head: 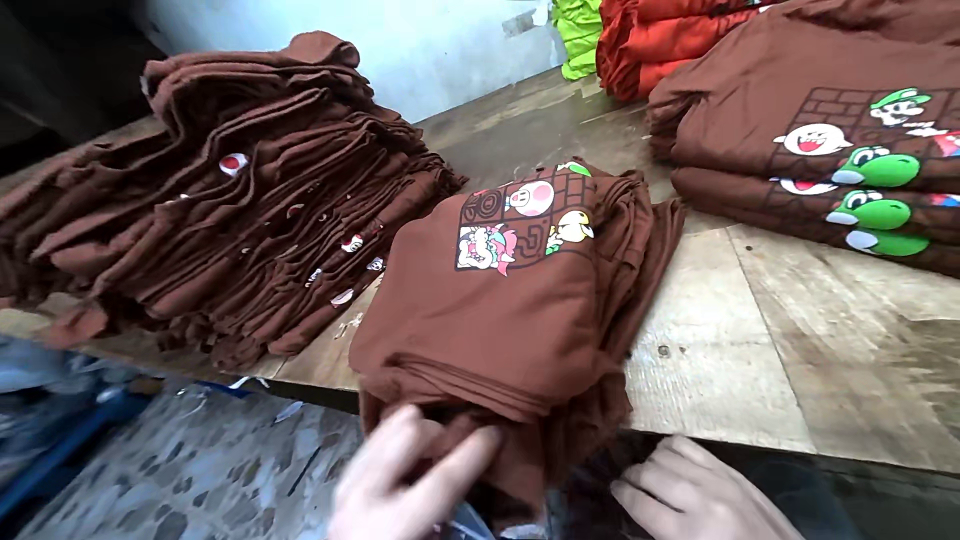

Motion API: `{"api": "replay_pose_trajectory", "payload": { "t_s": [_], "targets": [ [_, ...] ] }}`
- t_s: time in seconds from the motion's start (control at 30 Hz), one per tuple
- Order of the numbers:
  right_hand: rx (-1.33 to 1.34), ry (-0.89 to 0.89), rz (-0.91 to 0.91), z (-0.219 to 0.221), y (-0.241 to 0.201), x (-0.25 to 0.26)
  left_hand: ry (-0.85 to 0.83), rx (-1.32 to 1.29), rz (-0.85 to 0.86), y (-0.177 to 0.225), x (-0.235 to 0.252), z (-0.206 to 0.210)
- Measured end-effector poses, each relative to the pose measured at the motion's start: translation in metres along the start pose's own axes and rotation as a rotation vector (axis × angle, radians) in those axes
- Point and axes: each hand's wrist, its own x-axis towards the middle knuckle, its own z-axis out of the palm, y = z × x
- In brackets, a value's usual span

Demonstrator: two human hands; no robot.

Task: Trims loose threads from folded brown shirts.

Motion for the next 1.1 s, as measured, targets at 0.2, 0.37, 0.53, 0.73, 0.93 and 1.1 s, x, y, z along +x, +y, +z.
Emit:
{"api": "replay_pose_trajectory", "payload": {
  "t_s": [0.2, 0.37, 0.53, 0.73, 0.93, 1.1],
  "targets": [
    [-0.146, -0.429, 0.203, -0.035, -0.024, 0.008, 0.137, -0.036, -0.066, -0.004, 0.007, 0.01],
    [-0.177, 0.562, -0.017, 0.006, -0.019, 0.057, 0.06, 0.227, -0.244, 0.021, 0.023, 0.022],
    [-0.012, 0.634, -0.175, 0.013, 0.006, 0.044, 0.303, 0.458, 0.014, -0.016, 0.02, 0.031],
    [0.013, -0.044, -0.157, -0.033, 0.007, -0.004, 0.026, -0.013, -0.13, 0.003, 0.002, 0.027],
    [0.365, 0.266, 0.286, -0.02, -0.015, 0.007, -0.177, -0.097, -0.203, 0.062, 0.016, 0.012],
    [0.438, 0.427, 0.333, 0.01, -0.016, 0.011, -0.158, 0.07, -0.102, 0.074, 0.01, 0.026]
  ]
}}
